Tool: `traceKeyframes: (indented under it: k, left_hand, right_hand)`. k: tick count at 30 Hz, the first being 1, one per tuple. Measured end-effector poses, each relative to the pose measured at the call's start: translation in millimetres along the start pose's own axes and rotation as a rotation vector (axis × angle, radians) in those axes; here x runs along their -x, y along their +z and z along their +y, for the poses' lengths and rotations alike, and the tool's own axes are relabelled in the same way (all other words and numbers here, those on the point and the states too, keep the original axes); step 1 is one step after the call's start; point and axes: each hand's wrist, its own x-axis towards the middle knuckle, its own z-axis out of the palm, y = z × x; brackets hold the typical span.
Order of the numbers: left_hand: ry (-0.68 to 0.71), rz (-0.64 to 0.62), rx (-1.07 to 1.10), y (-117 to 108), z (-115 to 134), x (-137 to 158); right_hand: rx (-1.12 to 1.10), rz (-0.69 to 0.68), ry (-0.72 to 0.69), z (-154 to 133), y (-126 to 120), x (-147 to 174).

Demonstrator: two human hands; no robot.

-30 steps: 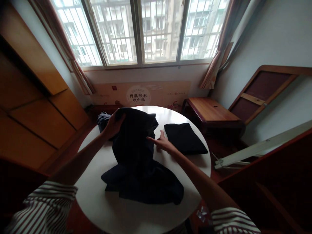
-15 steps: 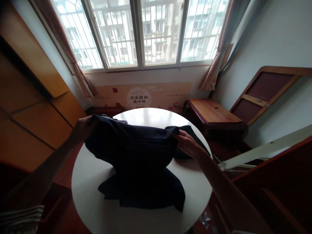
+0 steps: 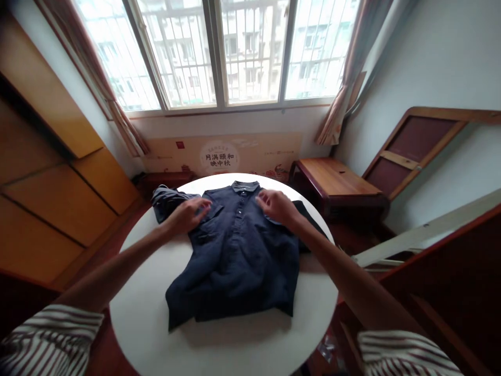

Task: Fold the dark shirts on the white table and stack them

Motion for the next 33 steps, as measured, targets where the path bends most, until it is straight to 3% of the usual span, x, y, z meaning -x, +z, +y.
traceKeyframes:
  k: [3, 7, 11, 15, 17, 20, 22, 23, 25, 27, 30, 33]
  left_hand:
    - [0.090, -0.244, 0.080, 31, 9, 52]
    - [-0.068, -0.346, 0.221, 50, 9, 96]
    - [-0.188, -0.336, 0.389, 48, 4, 106]
    - [-0.205, -0.281, 0.492, 25, -5, 123]
    - [-0.192, -0.438, 0.533, 4, -10, 136]
    - [-0.170, -0.799, 0.512, -25, -12, 144]
    - [-0.189, -0.906, 0.480, -34, -11, 132]
    - [-0.195, -0.885, 0.469, -34, -12, 118]
    - [-0.187, -0.719, 0.424, -23, -16, 78]
    - [-0.169, -0.475, 0.299, -3, -26, 26]
    - [-0.310, -0.203, -0.012, 36, -49, -52]
    - [-0.430, -0.138, -0.117, 70, -75, -104]
  right_hand:
    - [0.014, -0.310, -0.205, -31, 19, 94]
    - [-0.003, -0.466, -0.334, -55, 38, 176]
    - [0.031, -0.423, -0.374, -52, 41, 194]
    - [0.006, -0.389, -0.370, -39, 15, 194]
    - [-0.025, -0.429, -0.306, -32, -4, 196]
    - [-0.128, -0.554, -0.242, -20, -27, 189]
    - [-0.206, -0.550, -0.215, -10, -32, 170]
    - [-0.213, -0.496, -0.192, -3, -31, 156]
    - [-0.119, -0.330, -0.113, 11, -22, 121]
    - [0.081, -0.221, 0.007, 26, -8, 81]
    - [0.344, -0.217, 0.235, 46, 16, 30]
    - [0.387, -0.275, 0.399, 61, 31, -1]
